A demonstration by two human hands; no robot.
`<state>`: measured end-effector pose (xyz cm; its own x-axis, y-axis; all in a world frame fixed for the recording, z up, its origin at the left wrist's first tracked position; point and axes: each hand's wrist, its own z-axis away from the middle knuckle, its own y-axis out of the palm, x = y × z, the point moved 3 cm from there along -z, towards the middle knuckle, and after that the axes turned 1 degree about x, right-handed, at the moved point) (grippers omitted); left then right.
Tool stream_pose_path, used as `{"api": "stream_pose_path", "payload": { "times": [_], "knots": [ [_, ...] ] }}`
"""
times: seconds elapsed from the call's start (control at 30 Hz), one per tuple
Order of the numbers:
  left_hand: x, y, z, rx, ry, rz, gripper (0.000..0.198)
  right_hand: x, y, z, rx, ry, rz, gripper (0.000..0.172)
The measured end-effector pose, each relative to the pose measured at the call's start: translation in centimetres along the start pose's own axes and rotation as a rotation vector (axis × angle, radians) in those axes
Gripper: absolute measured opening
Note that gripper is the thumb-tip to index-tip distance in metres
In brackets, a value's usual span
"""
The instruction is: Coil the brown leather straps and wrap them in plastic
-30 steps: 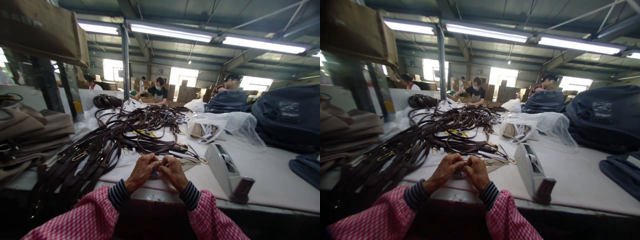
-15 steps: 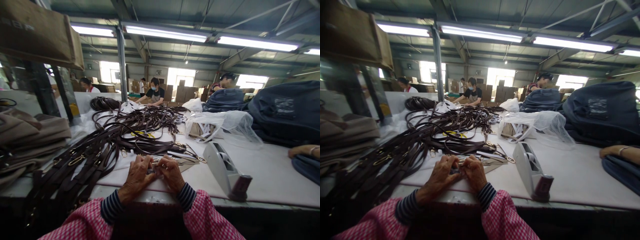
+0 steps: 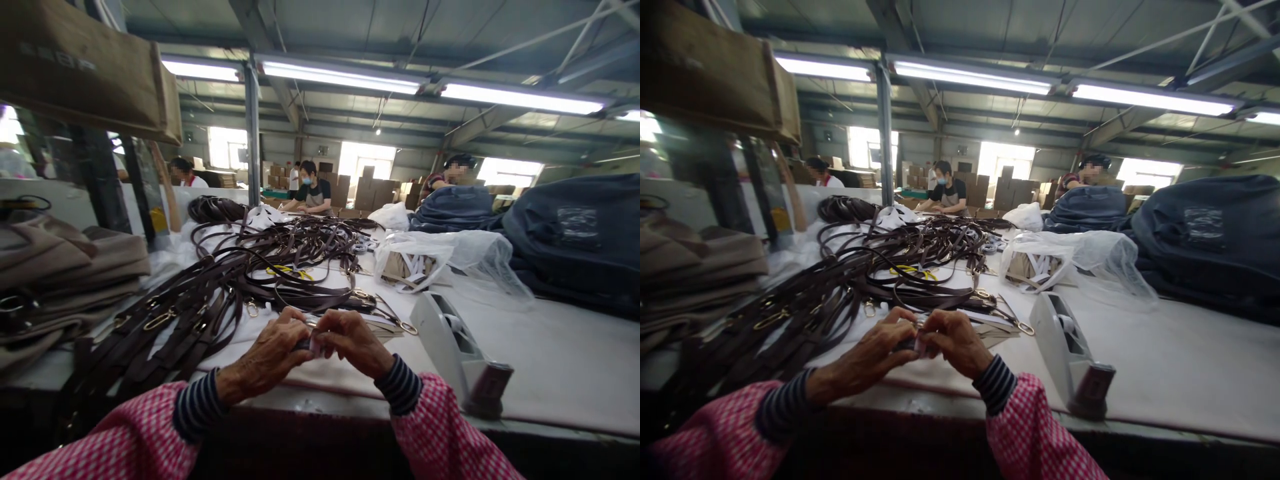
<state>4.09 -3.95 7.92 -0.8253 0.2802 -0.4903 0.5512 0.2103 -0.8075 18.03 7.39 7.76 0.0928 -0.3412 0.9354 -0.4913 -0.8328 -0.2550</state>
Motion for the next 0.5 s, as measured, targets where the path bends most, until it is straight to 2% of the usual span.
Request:
{"api": "stream_pose_path", "payload": {
  "times": [0.13, 0.27, 0.37, 0.43, 0.5],
  "knots": [
    [-2.2, -1.3, 0.0, 0.071, 0.053, -0.04, 0.008, 3.0, -1.2, 0.3, 0.215, 0.004, 0.226, 0.012],
    [-3.7, -2.4, -0.2, 0.087, 0.044, -0.055, 0.008, 5.9, -1.7, 0.6, 0.306, -0.12, 0.508, 0.02],
    [-5.0, -2.9, 0.1, 0.141, 0.05, -0.021, 0.01, 7.5, -1.3, 1.6, 0.289, -0.233, 0.704, 0.02],
    [-5.3, -2.4, 0.4, 0.168, -0.009, 0.04, 0.01, 8.0, -0.8, 2.7, 0.243, -0.321, 0.888, 0.018],
    [-5.0, -1.5, 0.7, 0.145, -0.096, 0.113, 0.01, 7.9, -0.3, 3.7, 0.186, -0.392, 1.072, 0.014]
  ]
}}
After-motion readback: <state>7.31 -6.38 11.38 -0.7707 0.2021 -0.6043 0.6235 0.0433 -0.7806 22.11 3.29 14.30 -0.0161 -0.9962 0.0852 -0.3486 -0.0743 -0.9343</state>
